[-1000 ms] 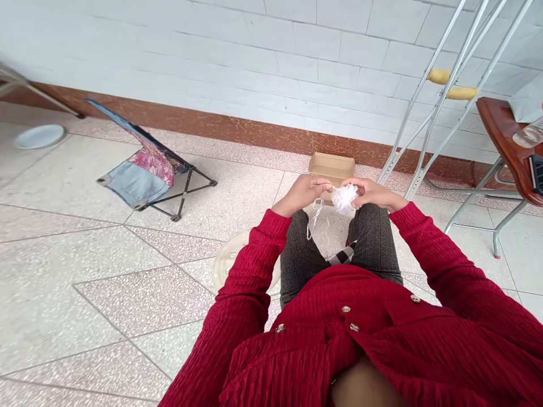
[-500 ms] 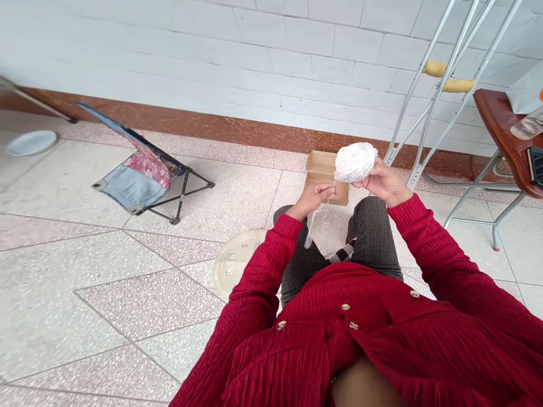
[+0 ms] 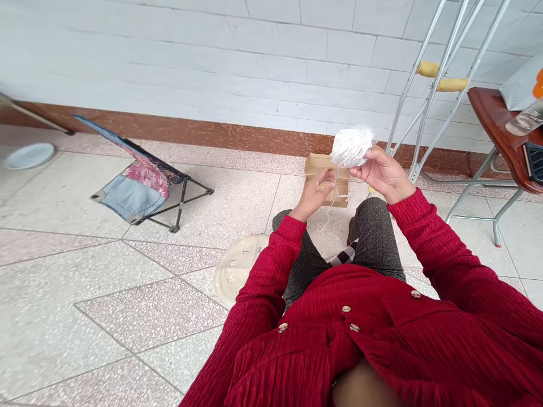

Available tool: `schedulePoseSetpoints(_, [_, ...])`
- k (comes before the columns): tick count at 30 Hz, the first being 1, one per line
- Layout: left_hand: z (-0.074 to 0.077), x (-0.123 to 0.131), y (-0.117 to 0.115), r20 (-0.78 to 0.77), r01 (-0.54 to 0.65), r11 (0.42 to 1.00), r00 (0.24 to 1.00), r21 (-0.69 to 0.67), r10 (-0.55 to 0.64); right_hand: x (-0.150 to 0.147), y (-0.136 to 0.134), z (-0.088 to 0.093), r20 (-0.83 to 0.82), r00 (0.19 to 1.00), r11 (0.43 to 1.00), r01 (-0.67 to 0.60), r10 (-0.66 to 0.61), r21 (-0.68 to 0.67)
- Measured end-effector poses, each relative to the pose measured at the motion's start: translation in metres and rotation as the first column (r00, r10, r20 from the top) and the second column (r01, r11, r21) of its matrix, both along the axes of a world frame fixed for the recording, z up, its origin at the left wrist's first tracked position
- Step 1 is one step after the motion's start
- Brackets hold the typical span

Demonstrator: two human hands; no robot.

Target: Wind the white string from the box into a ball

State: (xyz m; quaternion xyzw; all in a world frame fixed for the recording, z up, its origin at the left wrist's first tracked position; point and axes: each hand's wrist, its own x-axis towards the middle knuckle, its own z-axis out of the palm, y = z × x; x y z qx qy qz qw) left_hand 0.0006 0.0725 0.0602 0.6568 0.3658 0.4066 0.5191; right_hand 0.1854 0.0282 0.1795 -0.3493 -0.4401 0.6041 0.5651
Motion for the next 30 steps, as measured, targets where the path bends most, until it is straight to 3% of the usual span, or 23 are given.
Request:
schedulePoseSetpoints(3, [0.022, 0.006, 0.006, 0.009, -0.064, 0.991, 0.998, 0.117, 0.064, -0.007, -0.004, 0.001, -0.009, 0.998, 0.998, -0.069, 0.070, 0.004])
schedulePoseSetpoints(6, [0.033, 0.015, 0.000, -0.015, -0.041, 0.995, 0.999, 0.093, 0.042, -0.008, -0.005, -0.001, 0.010, 0.996, 0.996, -0.093, 0.093, 0.008])
schedulePoseSetpoints(12, [0.018, 0.012, -0.034, -0.092, 0.155, 0.988, 0.984, 0.025, -0.152, 0.018, 0.008, -0.012, 0.200, 0.976, 0.996, 0.086, -0.092, 0.037])
schedulePoseSetpoints(15, [0.015, -0.001, -0.045, -0.209, 0.282, 0.959, 0.937, -0.023, -0.280, 0.032, 0.017, -0.025, 0.268, 0.955, 0.990, 0.109, -0.130, 0.092])
schedulePoseSetpoints(18, [0.026, -0.014, -0.047, -0.268, 0.375, 0.927, 0.890, -0.028, -0.368, 0.039, 0.023, -0.045, 0.361, 0.923, 0.988, 0.100, -0.135, 0.114])
schedulePoseSetpoints(22, [0.046, -0.026, -0.036, -0.283, 0.335, 0.941, 0.908, 0.047, -0.309, 0.036, 0.020, -0.074, 0.562, 0.811, 0.985, 0.111, -0.166, 0.131])
schedulePoseSetpoints(24, [0.049, -0.029, -0.026, -0.303, 0.270, 0.958, 0.925, 0.095, -0.230, 0.033, 0.012, -0.086, 0.639, 0.765, 0.996, 0.058, -0.084, 0.061])
schedulePoseSetpoints(26, [0.047, -0.031, -0.018, -0.337, 0.231, 0.961, 0.926, 0.149, -0.170, 0.033, 0.001, -0.096, 0.643, 0.762, 0.996, -0.031, 0.080, -0.087])
schedulePoseSetpoints(30, [0.038, -0.031, -0.013, -0.328, 0.262, 0.944, 0.926, 0.200, -0.188, 0.040, -0.020, -0.108, 0.362, 0.828, 0.885, -0.301, 0.427, -0.356])
